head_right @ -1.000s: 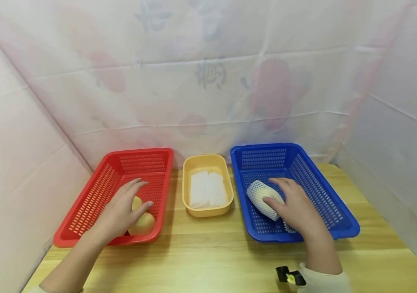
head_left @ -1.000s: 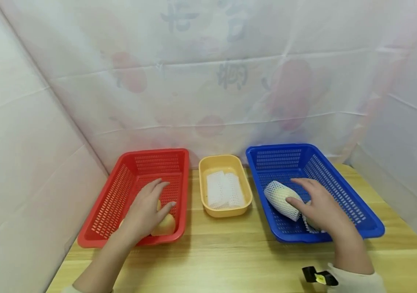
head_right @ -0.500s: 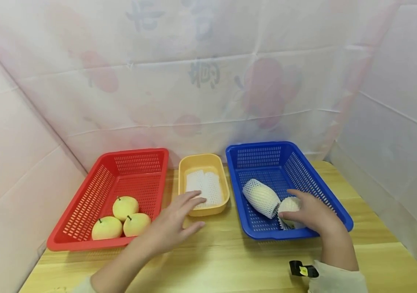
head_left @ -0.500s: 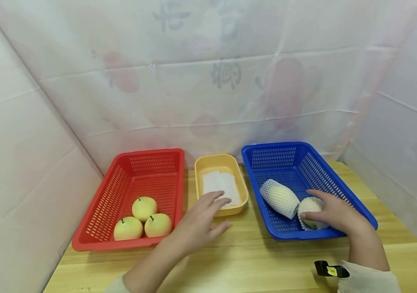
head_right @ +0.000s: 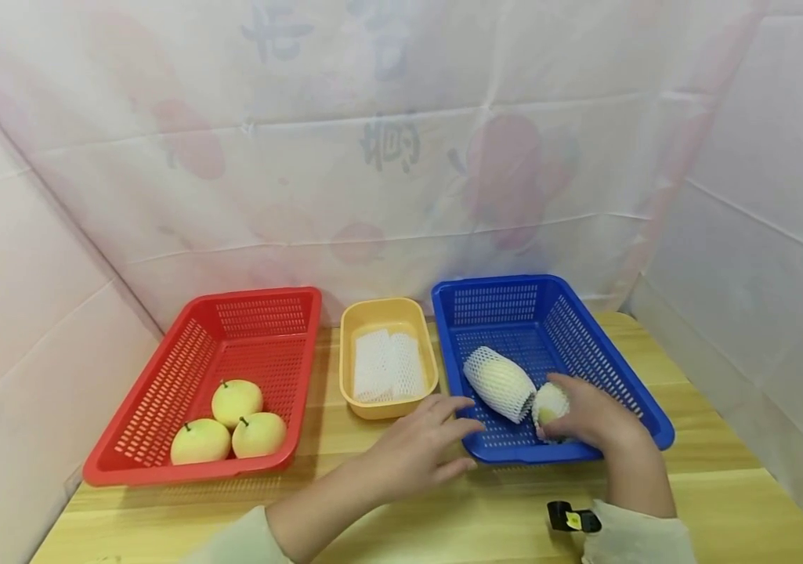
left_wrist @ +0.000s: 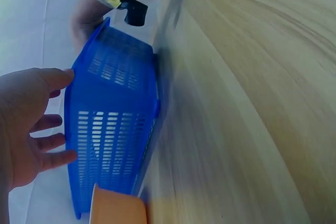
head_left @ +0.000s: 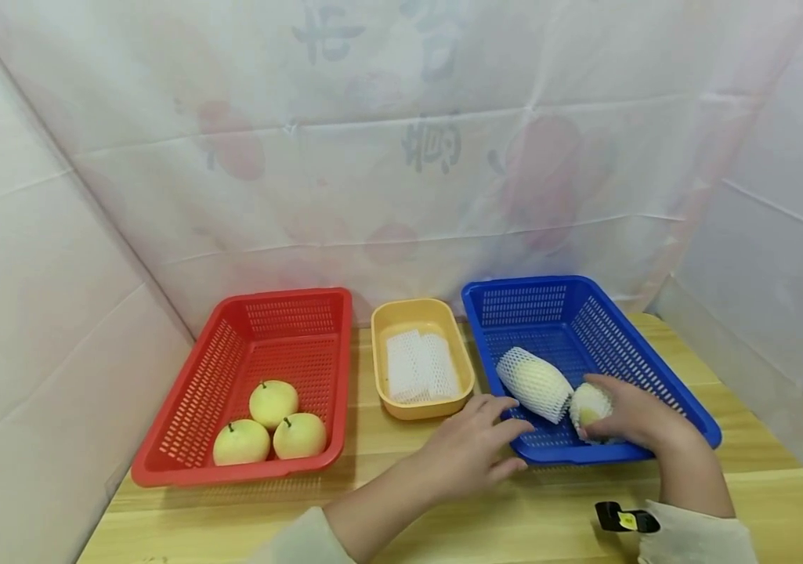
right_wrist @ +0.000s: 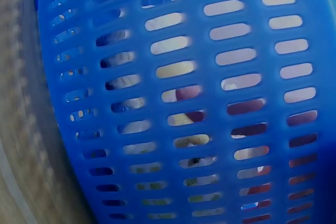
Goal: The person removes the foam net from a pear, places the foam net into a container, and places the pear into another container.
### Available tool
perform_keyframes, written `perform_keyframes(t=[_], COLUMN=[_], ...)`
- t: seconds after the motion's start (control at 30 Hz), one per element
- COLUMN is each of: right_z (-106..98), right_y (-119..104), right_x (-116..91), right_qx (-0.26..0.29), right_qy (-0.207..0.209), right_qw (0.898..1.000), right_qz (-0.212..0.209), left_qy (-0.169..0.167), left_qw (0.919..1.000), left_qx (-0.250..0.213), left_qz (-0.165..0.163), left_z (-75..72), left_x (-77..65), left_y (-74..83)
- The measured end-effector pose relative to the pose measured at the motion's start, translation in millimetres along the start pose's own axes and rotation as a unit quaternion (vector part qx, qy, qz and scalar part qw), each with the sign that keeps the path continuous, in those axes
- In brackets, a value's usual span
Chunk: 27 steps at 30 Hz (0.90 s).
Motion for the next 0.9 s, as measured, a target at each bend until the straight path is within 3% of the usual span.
perform_keyframes(t=[0.33, 0.63, 0.8, 0.9], right_z=[-3.2, -5.6, -19.5, -29.8], right_y=[-1.2, 1.7, -4.1, -16.4], right_x=[1.6, -0.9, -11.7, -19.2], right_qx=[-0.008, -0.017, -0.021, -0.015], right_qy=[0.006, 0.029, 0.067, 0.095], right_qw=[1.000, 0.999, 0.996, 0.994], right_qz=[-0.024, -0.033, -0.047, -0.059], left_qy=[0.052, 0.043, 0.035, 0.024], left_qw=[0.9977, 0.9986, 0.9991, 0.9996], left_qx=[0.035, 0.028, 0.022, 0.012], left_qz=[0.024, 0.017, 0.010, -0.010], left_z=[4.8, 8.2, 8.7, 8.0], left_x=[0.8, -1.6, -2.5, -2.9], left_y=[1.9, 3.4, 4.8, 3.5])
Point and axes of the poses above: each hand's wrist, its own x-axis towards the middle knuckle, its own z-axis out of the palm, y = z × x, the point moved 4 cm from there along x, towards the middle knuckle, and after that the axes turned 8 degrees about y, right-handed, at the moved point
